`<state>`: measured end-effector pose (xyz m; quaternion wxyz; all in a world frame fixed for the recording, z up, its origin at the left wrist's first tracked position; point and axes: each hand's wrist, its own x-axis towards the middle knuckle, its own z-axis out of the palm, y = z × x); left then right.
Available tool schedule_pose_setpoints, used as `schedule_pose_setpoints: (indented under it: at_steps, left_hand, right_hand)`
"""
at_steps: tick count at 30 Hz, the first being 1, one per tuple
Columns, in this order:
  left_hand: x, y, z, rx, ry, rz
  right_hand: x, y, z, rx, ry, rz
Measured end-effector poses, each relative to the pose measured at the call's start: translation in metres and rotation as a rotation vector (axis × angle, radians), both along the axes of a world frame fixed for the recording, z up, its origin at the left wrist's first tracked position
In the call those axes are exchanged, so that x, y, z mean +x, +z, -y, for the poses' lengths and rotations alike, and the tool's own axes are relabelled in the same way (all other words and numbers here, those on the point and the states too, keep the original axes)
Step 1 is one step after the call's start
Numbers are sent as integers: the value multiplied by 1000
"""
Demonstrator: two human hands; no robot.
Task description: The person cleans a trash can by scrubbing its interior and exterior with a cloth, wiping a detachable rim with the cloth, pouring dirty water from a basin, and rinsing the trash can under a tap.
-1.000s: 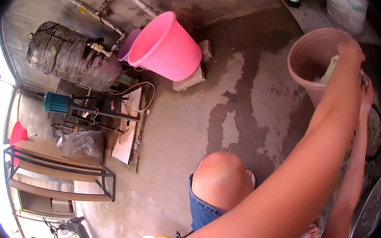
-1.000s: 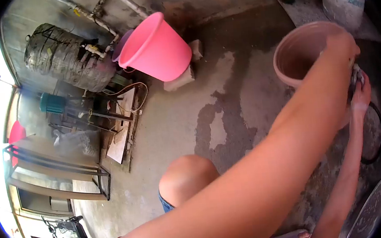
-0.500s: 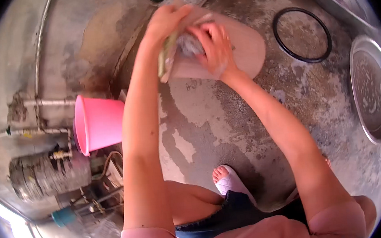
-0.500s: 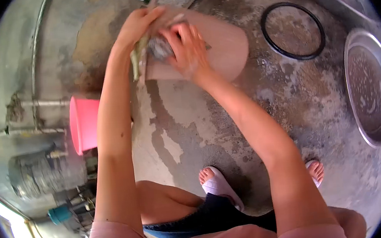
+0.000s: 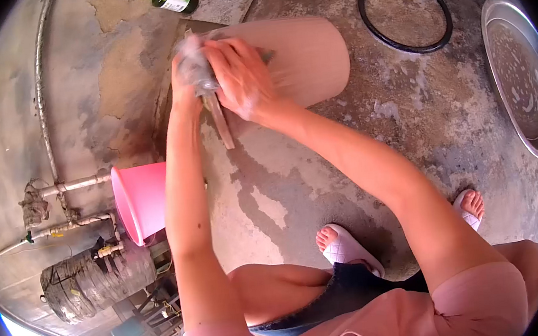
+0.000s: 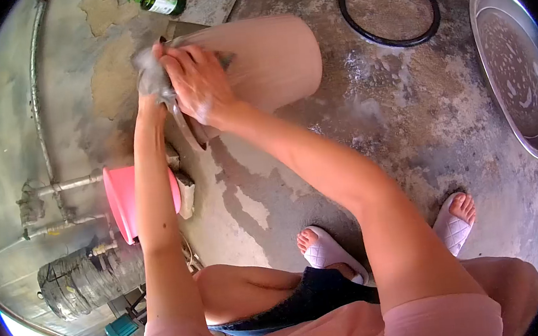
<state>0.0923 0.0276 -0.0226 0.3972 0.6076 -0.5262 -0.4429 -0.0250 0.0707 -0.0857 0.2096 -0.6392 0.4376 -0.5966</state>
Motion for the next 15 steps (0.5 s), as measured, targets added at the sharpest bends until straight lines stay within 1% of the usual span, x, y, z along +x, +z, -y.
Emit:
schedule_pose_setpoints:
  at_steps: [1,2,3,4,6,9,10,12,13,14,15]
  left_hand:
    - [-2,2,-3,16,-1,80]
    - [-1,6,-11,37,4,164]
    - [-8,15,-18,48,9,247]
    - [-15,17,-20,-6,8,326]
    - [-21,19,-26,3,51,252]
    - [-26,14,-25,-22,75,191]
    - [-28,11,-24,-31,74,179]
    - [-38,15,-24,-16,148,212]
    - [-43,16,-22,-14,183,228]
    - [-38,15,-19,6,165,189]
    - [-25,12,-16,27,148,152]
  right_hand:
    - [-1,7,2,-79,127,24]
    - [-7,-2,-2,-96,65,-28]
    - [-22,-23,-6,-123,3,-82]
    - [-38,-47,-7,-152,-63,-139]
    - [-65,-114,-13,-19,-239,-124]
    - [-70,-141,-31,72,-570,-100]
    - [-69,-127,-39,135,-399,-128]
    - [-54,-55,-53,256,-52,-177]
    - [-37,-40,-52,140,-10,-144]
    - [-20,-25,-50,25,36,-115]
    - [-1,-31,-50,-259,-47,-30]
